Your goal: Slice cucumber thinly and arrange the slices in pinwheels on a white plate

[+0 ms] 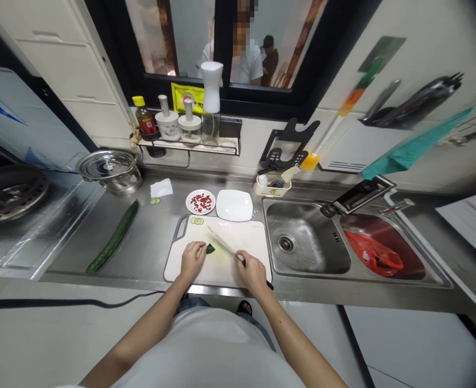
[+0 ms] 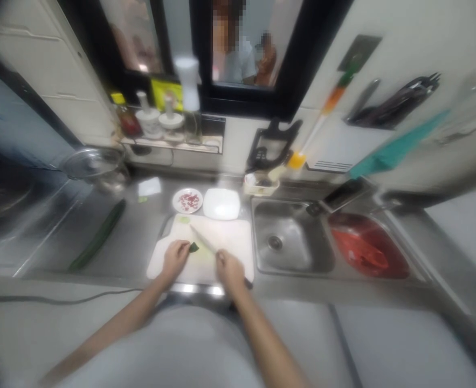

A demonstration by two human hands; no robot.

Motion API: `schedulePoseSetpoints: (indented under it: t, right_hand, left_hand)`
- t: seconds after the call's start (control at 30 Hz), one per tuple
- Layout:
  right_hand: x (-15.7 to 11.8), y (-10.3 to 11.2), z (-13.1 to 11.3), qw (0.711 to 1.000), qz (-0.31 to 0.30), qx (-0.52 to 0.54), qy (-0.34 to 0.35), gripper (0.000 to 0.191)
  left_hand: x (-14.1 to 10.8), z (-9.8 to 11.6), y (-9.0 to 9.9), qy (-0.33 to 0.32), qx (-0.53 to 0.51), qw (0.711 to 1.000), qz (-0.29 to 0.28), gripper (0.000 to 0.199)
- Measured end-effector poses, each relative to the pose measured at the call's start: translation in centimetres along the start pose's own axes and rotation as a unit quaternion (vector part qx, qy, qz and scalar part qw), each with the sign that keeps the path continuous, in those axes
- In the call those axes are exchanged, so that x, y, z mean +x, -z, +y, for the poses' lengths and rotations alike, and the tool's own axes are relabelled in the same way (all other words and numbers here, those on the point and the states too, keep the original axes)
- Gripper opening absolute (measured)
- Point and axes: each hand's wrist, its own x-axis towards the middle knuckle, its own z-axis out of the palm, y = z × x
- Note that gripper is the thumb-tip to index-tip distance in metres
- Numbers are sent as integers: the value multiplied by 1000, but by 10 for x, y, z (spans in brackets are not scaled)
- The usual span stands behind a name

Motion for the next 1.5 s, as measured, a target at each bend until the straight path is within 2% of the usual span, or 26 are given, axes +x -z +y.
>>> schedulePoseSetpoints:
  t: [0.13, 0.33, 0.67, 1.5]
  right_hand:
    - [2, 3, -8, 996, -51, -60, 34, 35]
    - [6, 4, -21, 985, -117, -109, 64, 33]
    - [4, 4, -33, 982, -123, -116, 86, 30]
    - [12, 1, -33, 972, -131, -150, 125, 31]
  left_hand:
    - [-2, 5, -1, -36, -45, 998, -10, 22]
    - [-3, 2, -5, -60, -54, 997, -16, 21]
    - [-2, 3, -3, -69, -49, 996, -27, 22]
    - [-2, -4, -8, -90, -29, 995, -29, 24]
